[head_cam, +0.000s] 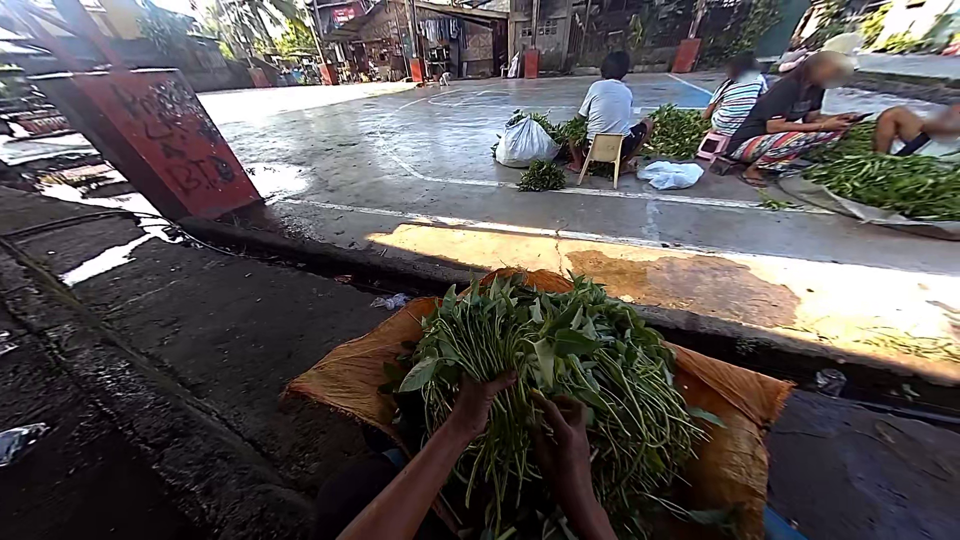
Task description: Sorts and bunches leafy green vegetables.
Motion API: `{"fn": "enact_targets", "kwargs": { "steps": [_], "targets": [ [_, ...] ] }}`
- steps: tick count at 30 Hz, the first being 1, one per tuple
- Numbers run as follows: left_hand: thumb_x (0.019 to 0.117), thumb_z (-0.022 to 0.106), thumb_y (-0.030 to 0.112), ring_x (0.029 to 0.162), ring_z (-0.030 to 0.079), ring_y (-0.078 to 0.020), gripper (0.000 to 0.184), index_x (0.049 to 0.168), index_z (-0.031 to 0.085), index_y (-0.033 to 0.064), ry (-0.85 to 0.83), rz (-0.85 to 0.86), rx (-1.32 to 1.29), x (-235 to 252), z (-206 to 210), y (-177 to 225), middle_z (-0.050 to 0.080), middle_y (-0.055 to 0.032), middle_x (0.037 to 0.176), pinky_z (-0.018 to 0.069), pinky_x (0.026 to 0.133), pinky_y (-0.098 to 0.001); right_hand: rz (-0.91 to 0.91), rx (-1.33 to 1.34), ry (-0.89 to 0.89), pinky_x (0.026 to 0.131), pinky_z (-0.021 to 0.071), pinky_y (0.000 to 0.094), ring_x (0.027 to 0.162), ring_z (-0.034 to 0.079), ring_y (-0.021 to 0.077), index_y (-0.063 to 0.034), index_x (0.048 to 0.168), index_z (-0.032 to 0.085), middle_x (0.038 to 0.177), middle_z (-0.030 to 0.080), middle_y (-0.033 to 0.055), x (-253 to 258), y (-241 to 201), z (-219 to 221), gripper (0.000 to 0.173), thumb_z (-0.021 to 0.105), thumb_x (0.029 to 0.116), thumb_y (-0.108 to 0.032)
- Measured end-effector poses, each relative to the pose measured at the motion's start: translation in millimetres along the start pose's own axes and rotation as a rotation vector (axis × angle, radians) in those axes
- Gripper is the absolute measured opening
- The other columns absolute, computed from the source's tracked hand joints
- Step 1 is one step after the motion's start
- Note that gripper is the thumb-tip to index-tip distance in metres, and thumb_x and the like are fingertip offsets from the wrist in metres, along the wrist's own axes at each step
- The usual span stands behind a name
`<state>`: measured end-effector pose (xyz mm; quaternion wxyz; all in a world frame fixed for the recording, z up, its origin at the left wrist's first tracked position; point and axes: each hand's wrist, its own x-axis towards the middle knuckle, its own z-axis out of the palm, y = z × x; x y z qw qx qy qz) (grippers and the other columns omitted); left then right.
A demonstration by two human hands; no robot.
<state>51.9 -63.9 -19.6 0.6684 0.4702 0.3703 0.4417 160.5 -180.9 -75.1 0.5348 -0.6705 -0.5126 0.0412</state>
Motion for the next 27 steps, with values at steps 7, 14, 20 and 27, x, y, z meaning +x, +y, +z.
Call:
{"fn": "enact_targets", "kwargs": {
  "steps": [7, 14, 20, 27],
  "targets": [
    [0.0813, 0.077, -0.008, 0.096, 0.069, -0.0138, 0.057, 0.130, 0.047, -0.0047, -0.014, -0.063, -0.007, -8.2, 7.1, 1.5, 0.068, -0.0120, 0.107, 0.0591, 0.088, -0.0291, -0.418, -0.039, 0.243, 0.083, 0.0569, 0.0272, 0.092, 0.068, 0.0166, -0.0090, 0.098, 0.072, 0.102, 0.072, 0.0081, 37.2, -22.5, -1.1, 0.018, 0.056, 0.1001, -0.019],
    [0.0801, 0.081, -0.004, 0.099, 0.070, -0.0164, 0.063, 0.132, 0.046, -0.0049, 0.001, -0.121, -0.001, -9.3, 9.0, -4.6, 0.068, -0.0148, 0.110, 0.0597, 0.088, -0.0313, -0.297, -0.281, 0.146, 0.079, 0.0584, 0.0457, 0.086, 0.070, 0.0306, 0.0019, 0.110, 0.068, 0.096, 0.071, 0.0130, 61.1, -24.2, -0.1, 0.026, 0.059, 0.0957, -0.017],
    [0.0802, 0.080, -0.003, 0.101, 0.069, -0.0167, 0.062, 0.133, 0.047, -0.0041, -0.029, -0.130, 0.021, -9.9, 9.1, -7.2, 0.067, -0.0147, 0.113, 0.0589, 0.090, -0.0314, -0.298, -0.351, 0.122, 0.070, 0.0566, 0.0473, 0.076, 0.068, 0.0314, -0.0054, 0.110, 0.078, 0.083, 0.068, 0.0120, 60.9, -17.7, -3.4, 0.029, 0.057, 0.0939, -0.015],
    [0.0796, 0.082, -0.001, 0.105, 0.067, -0.0153, 0.066, 0.135, 0.045, -0.0041, -0.042, -0.148, 0.090, -10.5, 8.5, -8.5, 0.065, -0.0147, 0.117, 0.0573, 0.092, -0.0302, -0.237, -0.312, 0.068, 0.062, 0.0588, 0.0497, 0.085, 0.074, 0.0332, -0.0072, 0.097, 0.078, 0.098, 0.075, 0.0144, 60.4, -18.9, -11.3, 0.017, 0.064, 0.0911, -0.015]
  ]
}}
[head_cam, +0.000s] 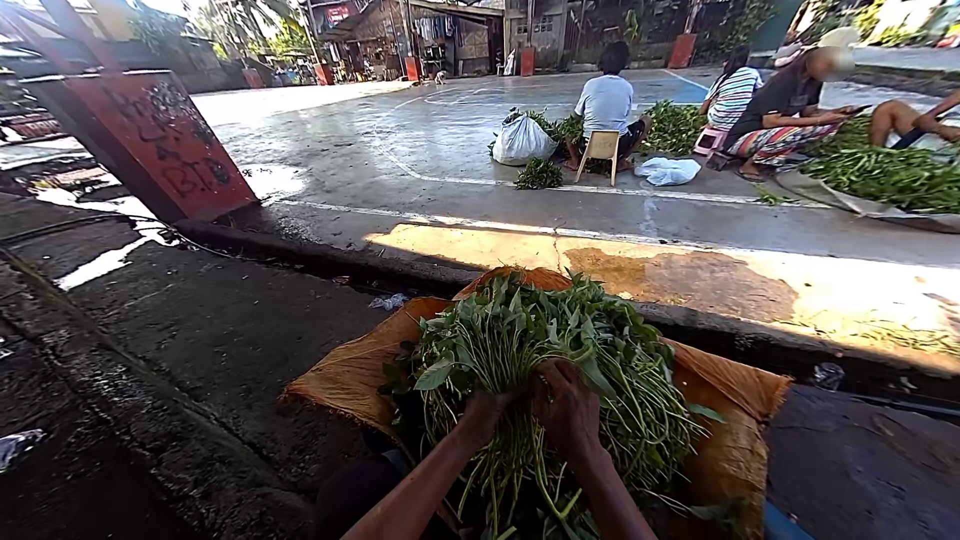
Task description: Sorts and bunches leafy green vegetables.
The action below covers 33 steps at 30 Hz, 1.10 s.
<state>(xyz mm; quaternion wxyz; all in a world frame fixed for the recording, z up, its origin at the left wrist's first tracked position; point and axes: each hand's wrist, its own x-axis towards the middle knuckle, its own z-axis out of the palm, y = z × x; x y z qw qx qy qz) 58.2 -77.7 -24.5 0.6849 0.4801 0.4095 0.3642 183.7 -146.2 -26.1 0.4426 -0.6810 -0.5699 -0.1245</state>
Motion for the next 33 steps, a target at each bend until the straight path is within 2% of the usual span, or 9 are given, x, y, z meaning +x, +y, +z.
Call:
{"fn": "enact_targets", "kwargs": {
  "steps": [4, 7, 10, 13, 16, 21, 24, 29, 33],
  "targets": [
    [0.0787, 0.082, -0.002, 0.104, 0.068, -0.0146, 0.065, 0.133, 0.047, -0.0044, -0.013, 0.000, 0.026, -0.4, -0.1, 2.0, 0.067, -0.0140, 0.115, 0.0576, 0.092, -0.0299, -0.015, -0.001, -0.041, 0.059, 0.0566, 0.0476, 0.080, 0.072, 0.0326, -0.0046, 0.095, 0.079, 0.089, 0.074, 0.0124, -0.7, 1.9, -0.6, 0.022, 0.059, 0.0918, -0.013],
    [0.0777, 0.082, -0.003, 0.101, 0.069, -0.0131, 0.062, 0.130, 0.048, -0.0044, -0.030, 0.002, 0.031, -2.9, 1.0, 4.1, 0.068, -0.0124, 0.111, 0.0583, 0.090, -0.0288, 0.078, 0.067, -0.126, 0.058, 0.0571, 0.0505, 0.081, 0.073, 0.0324, -0.0042, 0.097, 0.078, 0.096, 0.074, 0.0132, 0.0, -0.3, -5.0, 0.023, 0.058, 0.0937, -0.015],
    [0.0787, 0.082, -0.002, 0.101, 0.069, -0.0135, 0.059, 0.128, 0.050, -0.0047, -0.064, 0.007, 0.032, -2.1, 0.5, 2.4, 0.069, -0.0120, 0.110, 0.0586, 0.091, -0.0292, 0.201, 0.199, -0.185, 0.070, 0.0558, 0.0528, 0.082, 0.071, 0.0292, -0.0036, 0.092, 0.077, 0.090, 0.073, 0.0116, 4.4, 6.4, -4.1, 0.022, 0.060, 0.0911, -0.017],
    [0.0801, 0.082, 0.000, 0.104, 0.068, -0.0136, 0.059, 0.130, 0.050, -0.0046, -0.078, -0.003, 0.041, -1.7, 0.5, 2.5, 0.068, -0.0124, 0.113, 0.0576, 0.093, -0.0294, 0.490, 0.417, -0.358, 0.088, 0.0525, 0.0490, 0.095, 0.067, 0.0254, 0.0014, 0.107, 0.073, 0.101, 0.071, 0.0155, 8.1, 8.9, -8.2, 0.025, 0.060, 0.0985, -0.019],
    [0.0799, 0.082, 0.000, 0.107, 0.067, -0.0135, 0.064, 0.134, 0.047, -0.0040, -0.064, -0.021, 0.079, -1.2, 2.7, 3.9, 0.066, -0.0133, 0.118, 0.0560, 0.095, -0.0288, 0.557, 0.534, -0.313, 0.075, 0.0540, 0.0357, 0.075, 0.063, 0.0127, 0.0003, 0.100, 0.070, 0.082, 0.066, 0.0063, 2.7, 17.7, 3.2, 0.023, 0.056, 0.0976, -0.017],
    [0.0796, 0.083, 0.001, 0.112, 0.065, -0.0143, 0.069, 0.137, 0.045, -0.0042, -0.041, -0.044, 0.143, 0.1, 6.3, 1.6, 0.063, -0.0153, 0.123, 0.0542, 0.098, -0.0290, 0.535, 0.268, -0.289, 0.079, 0.0530, 0.0520, 0.083, 0.067, 0.0305, 0.0028, 0.107, 0.071, 0.087, 0.069, 0.0172, -6.3, 5.8, 0.5, 0.025, 0.057, 0.1008, -0.017],
    [0.0803, 0.083, 0.001, 0.111, 0.064, -0.0130, 0.069, 0.137, 0.045, -0.0060, -0.047, -0.034, 0.158, -1.8, 8.3, 0.5, 0.063, -0.0153, 0.122, 0.0532, 0.097, -0.0275, 0.695, 0.209, -0.455, 0.101, 0.0472, 0.0572, 0.113, 0.066, 0.0386, 0.0048, 0.126, 0.065, 0.116, 0.069, 0.0255, -3.7, -2.7, -9.1, 0.039, 0.053, 0.1061, -0.026],
    [0.0797, 0.084, 0.002, 0.113, 0.064, -0.0153, 0.071, 0.138, 0.044, -0.0048, -0.076, -0.059, 0.159, -0.3, 10.6, -2.7, 0.062, -0.0165, 0.125, 0.0533, 0.099, -0.0297, 0.743, 0.440, -0.239, 0.078, 0.0517, 0.0435, 0.082, 0.063, 0.0222, 0.0041, 0.109, 0.068, 0.088, 0.066, 0.0138, -9.8, 15.7, 5.6, 0.025, 0.049, 0.1042, -0.012],
    [0.0786, 0.084, 0.001, 0.114, 0.063, -0.0137, 0.077, 0.141, 0.040, -0.0049, -0.083, -0.049, 0.177, -7.5, 12.7, -0.8, 0.060, -0.0165, 0.126, 0.0528, 0.099, -0.0278, 0.587, 0.243, -0.139, 0.072, 0.0532, 0.0538, 0.075, 0.067, 0.0319, 0.0050, 0.113, 0.068, 0.083, 0.069, 0.0185, -27.4, 31.4, 2.6, 0.029, 0.049, 0.1039, -0.014]
  ]
}}
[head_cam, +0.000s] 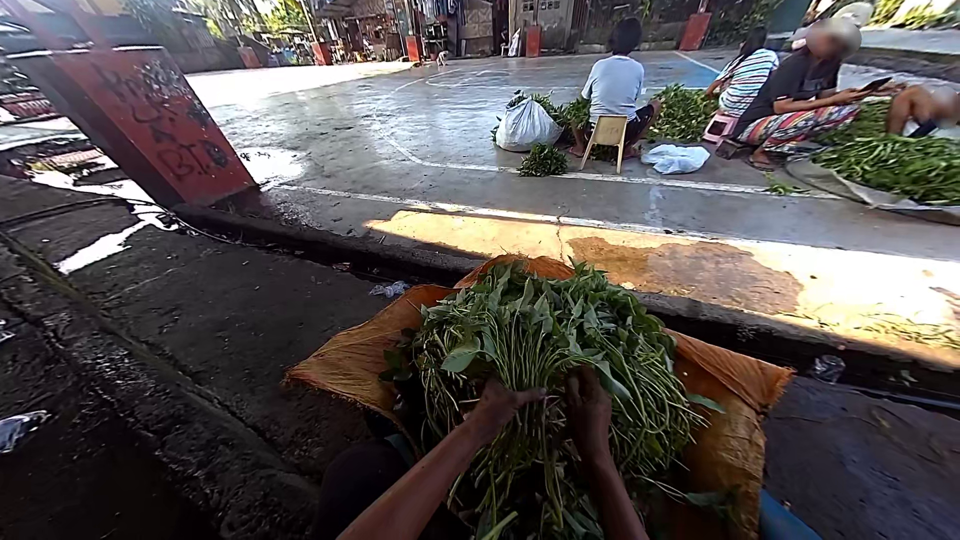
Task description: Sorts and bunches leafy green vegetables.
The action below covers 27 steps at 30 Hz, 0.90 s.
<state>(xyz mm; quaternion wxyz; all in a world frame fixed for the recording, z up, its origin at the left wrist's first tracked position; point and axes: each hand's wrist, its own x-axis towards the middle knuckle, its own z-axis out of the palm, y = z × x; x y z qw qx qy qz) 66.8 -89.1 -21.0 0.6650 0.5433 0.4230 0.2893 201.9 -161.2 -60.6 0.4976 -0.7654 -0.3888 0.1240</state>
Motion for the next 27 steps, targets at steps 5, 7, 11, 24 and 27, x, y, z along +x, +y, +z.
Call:
{"fn": "enact_targets", "kwargs": {
  "steps": [5, 7, 11, 24, 27],
  "targets": [
    [0.0806, 0.084, 0.003, 0.113, 0.063, -0.0169, 0.070, 0.138, 0.045, -0.0039, 0.058, -0.027, -0.007, 7.3, -6.8, -1.1, 0.062, -0.0168, 0.124, 0.0528, 0.099, -0.0318, -0.277, 0.096, -0.271, 0.067, 0.0528, 0.0421, 0.066, 0.061, 0.0191, 0.0000, 0.126, 0.067, 0.078, 0.067, 0.0099, -17.9, 24.5, 4.7, 0.052, 0.031, 0.1090, -0.033],
    [0.0805, 0.083, 0.002, 0.109, 0.065, -0.0164, 0.065, 0.135, 0.048, -0.0040, 0.057, -0.021, -0.011, 8.9, -9.8, -1.8, 0.065, -0.0160, 0.119, 0.0547, 0.096, -0.0315, -0.281, 0.058, -0.368, 0.067, 0.0530, 0.0437, 0.066, 0.062, 0.0204, -0.0017, 0.130, 0.065, 0.077, 0.067, 0.0102, -18.6, 26.4, 6.4, 0.059, 0.026, 0.1092, -0.041],
    [0.0801, 0.083, 0.001, 0.107, 0.065, -0.0174, 0.064, 0.134, 0.048, -0.0041, 0.078, -0.023, -0.006, 8.4, -13.9, 0.5, 0.065, -0.0162, 0.118, 0.0549, 0.095, -0.0326, -0.282, -0.067, -0.510, 0.079, 0.0520, 0.0538, 0.080, 0.066, 0.0318, 0.0018, 0.115, 0.067, 0.080, 0.065, 0.0158, -16.6, 18.6, 4.4, 0.059, 0.029, 0.1077, -0.043],
    [0.0797, 0.084, 0.001, 0.112, 0.062, -0.0222, 0.066, 0.135, 0.047, -0.0042, 0.183, -0.133, 0.015, 2.4, -6.4, -4.2, 0.062, -0.0195, 0.122, 0.0522, 0.097, -0.0358, -0.520, -0.257, -0.141, 0.064, 0.0540, 0.0491, 0.062, 0.067, 0.0304, -0.0017, 0.075, 0.067, 0.061, 0.061, 0.0108, -55.1, 36.5, 20.4, 0.060, 0.039, 0.1042, -0.046],
    [0.0797, 0.084, 0.000, 0.114, 0.061, -0.0276, 0.071, 0.138, 0.044, -0.0055, 0.266, -0.138, -0.026, 7.2, -9.2, -1.5, 0.060, -0.0231, 0.125, 0.0516, 0.098, -0.0413, -0.582, -0.300, -0.079, 0.061, 0.0548, 0.0476, 0.058, 0.067, 0.0284, -0.0056, 0.065, 0.066, 0.056, 0.061, 0.0084, -63.2, 37.9, 20.8, 0.064, 0.036, 0.1038, -0.047]
  ]
}}
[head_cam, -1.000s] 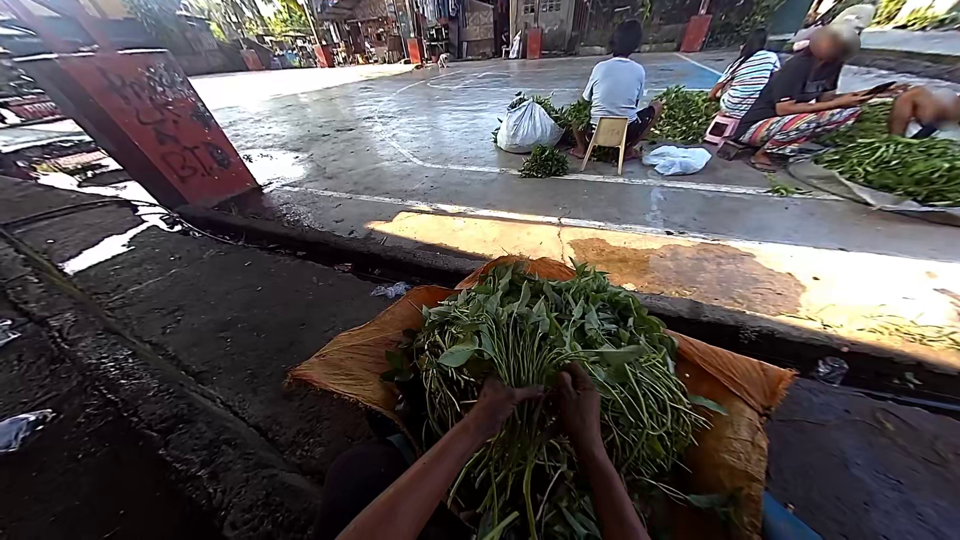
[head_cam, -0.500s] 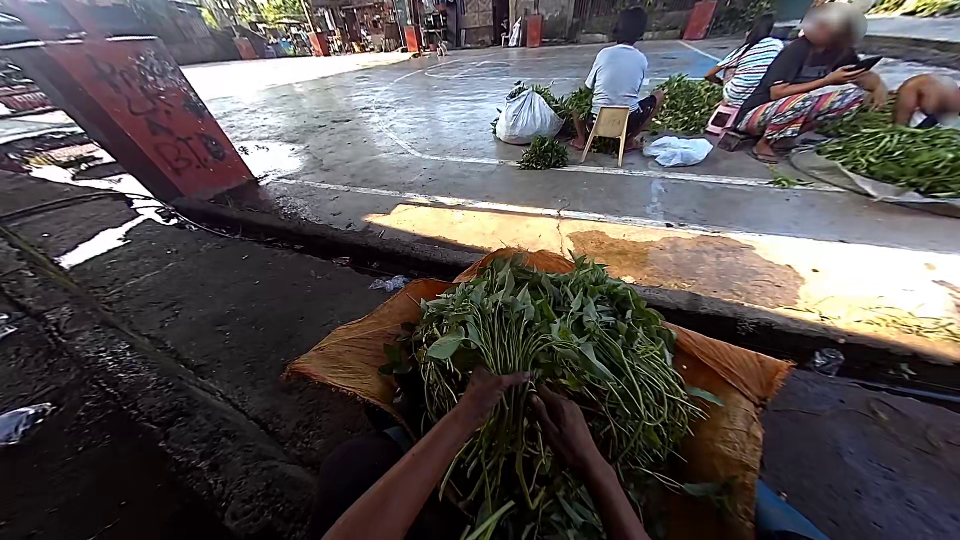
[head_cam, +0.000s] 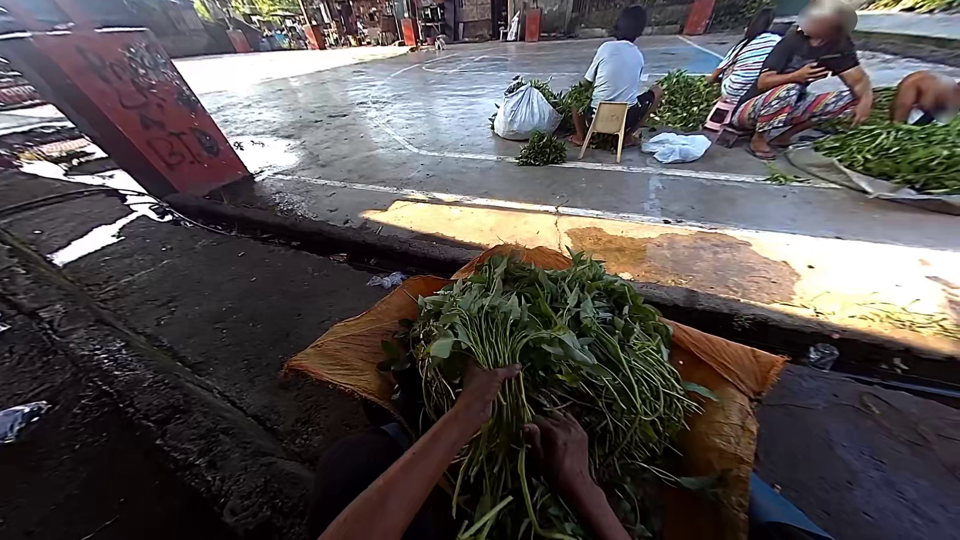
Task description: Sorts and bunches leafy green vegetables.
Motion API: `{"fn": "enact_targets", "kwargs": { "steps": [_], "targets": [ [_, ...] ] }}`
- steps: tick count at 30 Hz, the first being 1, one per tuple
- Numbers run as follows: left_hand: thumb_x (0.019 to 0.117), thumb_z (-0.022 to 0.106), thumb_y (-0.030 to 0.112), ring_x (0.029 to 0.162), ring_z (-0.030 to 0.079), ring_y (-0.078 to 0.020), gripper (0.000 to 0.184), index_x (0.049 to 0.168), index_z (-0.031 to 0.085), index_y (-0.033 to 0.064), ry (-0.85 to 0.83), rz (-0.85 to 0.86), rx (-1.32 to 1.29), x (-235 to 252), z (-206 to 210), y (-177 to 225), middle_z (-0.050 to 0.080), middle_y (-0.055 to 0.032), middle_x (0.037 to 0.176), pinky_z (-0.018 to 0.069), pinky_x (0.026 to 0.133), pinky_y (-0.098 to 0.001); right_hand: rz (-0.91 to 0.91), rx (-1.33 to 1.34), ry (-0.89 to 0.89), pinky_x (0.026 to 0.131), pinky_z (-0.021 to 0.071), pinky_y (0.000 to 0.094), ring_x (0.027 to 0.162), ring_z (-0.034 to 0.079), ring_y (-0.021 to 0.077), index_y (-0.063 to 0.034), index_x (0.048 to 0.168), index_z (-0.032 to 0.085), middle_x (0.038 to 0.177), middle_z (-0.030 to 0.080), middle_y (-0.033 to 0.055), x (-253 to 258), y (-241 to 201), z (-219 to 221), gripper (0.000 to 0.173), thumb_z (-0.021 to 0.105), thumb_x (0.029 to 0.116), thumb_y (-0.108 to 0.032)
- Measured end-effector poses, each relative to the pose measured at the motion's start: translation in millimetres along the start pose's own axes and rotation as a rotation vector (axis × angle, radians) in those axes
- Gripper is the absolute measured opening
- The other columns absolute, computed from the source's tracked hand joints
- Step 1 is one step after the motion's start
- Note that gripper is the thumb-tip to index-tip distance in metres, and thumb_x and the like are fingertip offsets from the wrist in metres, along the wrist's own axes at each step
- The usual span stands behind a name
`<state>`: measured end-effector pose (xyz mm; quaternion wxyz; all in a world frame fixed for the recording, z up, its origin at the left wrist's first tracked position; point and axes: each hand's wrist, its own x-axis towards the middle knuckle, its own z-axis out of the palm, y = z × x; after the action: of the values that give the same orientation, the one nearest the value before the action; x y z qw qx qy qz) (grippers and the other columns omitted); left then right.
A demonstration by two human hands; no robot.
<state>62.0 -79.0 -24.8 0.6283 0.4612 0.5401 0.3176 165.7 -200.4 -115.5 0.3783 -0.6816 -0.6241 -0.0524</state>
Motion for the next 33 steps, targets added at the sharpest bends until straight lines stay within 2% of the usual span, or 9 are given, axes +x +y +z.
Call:
{"fn": "enact_targets", "kwargs": {
  "steps": [7, 9, 12, 14, 17, 21, 25, 29, 33],
  "targets": [
    [0.0802, 0.084, 0.002, 0.123, 0.057, -0.0287, 0.079, 0.145, 0.038, -0.0041, 0.004, 0.007, 0.064, 2.6, -2.4, -4.0, 0.055, -0.0243, 0.135, 0.0490, 0.103, -0.0420, -0.119, -0.047, 0.018, 0.054, 0.0535, 0.0425, 0.051, 0.064, 0.0240, -0.0085, 0.056, 0.061, 0.050, 0.058, 0.0056, -32.4, 11.0, -5.4, 0.067, 0.037, 0.1034, -0.051],
    [0.0820, 0.083, 0.003, 0.121, 0.058, -0.0301, 0.071, 0.141, 0.044, -0.0051, 0.090, 0.042, 0.011, 11.5, -8.3, 4.1, 0.058, -0.0240, 0.132, 0.0493, 0.101, -0.0450, -0.139, -0.028, -0.198, 0.061, 0.0568, 0.0470, 0.057, 0.069, 0.0269, -0.0075, 0.060, 0.065, 0.055, 0.063, 0.0082, -61.5, 15.1, -16.8, 0.068, 0.039, 0.1046, -0.052],
    [0.0817, 0.085, 0.005, 0.124, 0.055, -0.0317, 0.073, 0.142, 0.044, -0.0049, 0.205, 0.108, -0.032, 21.2, -24.3, 24.4, 0.057, -0.0239, 0.135, 0.0472, 0.103, -0.0480, 0.210, -0.127, -1.014, 0.104, 0.0446, 0.0623, 0.109, 0.068, 0.0466, 0.0058, 0.100, 0.075, 0.103, 0.073, 0.0290, -97.2, 18.7, -35.7, 0.062, 0.042, 0.1079, -0.046],
    [0.0820, 0.085, 0.008, 0.125, 0.055, -0.0321, 0.075, 0.143, 0.042, -0.0045, 0.213, 0.140, -0.010, 21.8, -29.4, 29.1, 0.055, -0.0243, 0.136, 0.0468, 0.104, -0.0479, 0.427, -0.217, -1.261, 0.113, 0.0324, 0.0663, 0.133, 0.052, 0.0489, 0.0048, 0.121, 0.069, 0.136, 0.060, 0.0311, -100.9, 34.2, -32.8, 0.065, 0.046, 0.1051, -0.053],
    [0.0816, 0.085, 0.007, 0.124, 0.056, -0.0306, 0.076, 0.143, 0.042, -0.0041, 0.185, 0.174, 0.027, 18.6, -24.0, 25.9, 0.056, -0.0238, 0.136, 0.0476, 0.104, -0.0466, 0.484, -0.144, -1.077, 0.108, 0.0362, 0.0672, 0.132, 0.049, 0.0503, 0.0036, 0.129, 0.064, 0.141, 0.053, 0.0318, -59.3, 28.0, -53.1, 0.060, 0.062, 0.0988, -0.048],
    [0.0804, 0.087, 0.007, 0.123, 0.057, -0.0306, 0.079, 0.143, 0.040, -0.0050, 0.157, 0.149, 0.045, 13.9, -15.9, 21.6, 0.057, -0.0243, 0.134, 0.0483, 0.103, -0.0455, 0.351, 0.214, -0.583, 0.090, 0.0547, 0.0573, 0.102, 0.071, 0.0373, 0.0028, 0.135, 0.055, 0.110, 0.071, 0.0192, 3.1, -12.2, -45.0, 0.047, 0.058, 0.1024, -0.031],
    [0.0807, 0.085, 0.003, 0.121, 0.057, -0.0284, 0.077, 0.142, 0.041, -0.0053, 0.094, 0.120, -0.041, 14.3, -20.5, 21.0, 0.057, -0.0231, 0.133, 0.0484, 0.102, -0.0427, 0.303, 0.499, -0.489, 0.077, 0.0580, 0.0505, 0.080, 0.070, 0.0288, -0.0004, 0.148, 0.042, 0.092, 0.069, 0.0128, 15.9, -25.1, -10.6, 0.057, 0.060, 0.1008, -0.026],
    [0.0867, 0.076, -0.001, 0.103, 0.068, -0.0186, 0.049, 0.131, 0.055, 0.0006, -0.105, 0.128, -0.160, 16.9, -33.0, 25.4, 0.071, -0.0114, 0.114, 0.0557, 0.091, -0.0357, 0.377, 0.981, -0.442, 0.065, 0.0472, 0.0240, 0.067, 0.052, 0.0036, -0.0015, 0.132, 0.059, 0.084, 0.060, -0.0023, 14.2, -15.8, -24.0, 0.035, 0.043, 0.1052, -0.018],
    [0.0900, 0.071, -0.003, 0.087, 0.070, -0.0189, 0.034, 0.122, 0.059, -0.0005, -0.152, -0.011, -0.189, 14.1, -32.3, 27.2, 0.072, -0.0121, 0.099, 0.0583, 0.080, -0.0338, 0.414, 1.260, -0.471, 0.058, 0.0375, 0.0157, 0.061, 0.043, -0.0052, -0.0165, 0.089, 0.062, 0.070, 0.049, -0.0163, 0.2, -10.1, -35.8, 0.029, 0.041, 0.1071, -0.025]
  ]
}}
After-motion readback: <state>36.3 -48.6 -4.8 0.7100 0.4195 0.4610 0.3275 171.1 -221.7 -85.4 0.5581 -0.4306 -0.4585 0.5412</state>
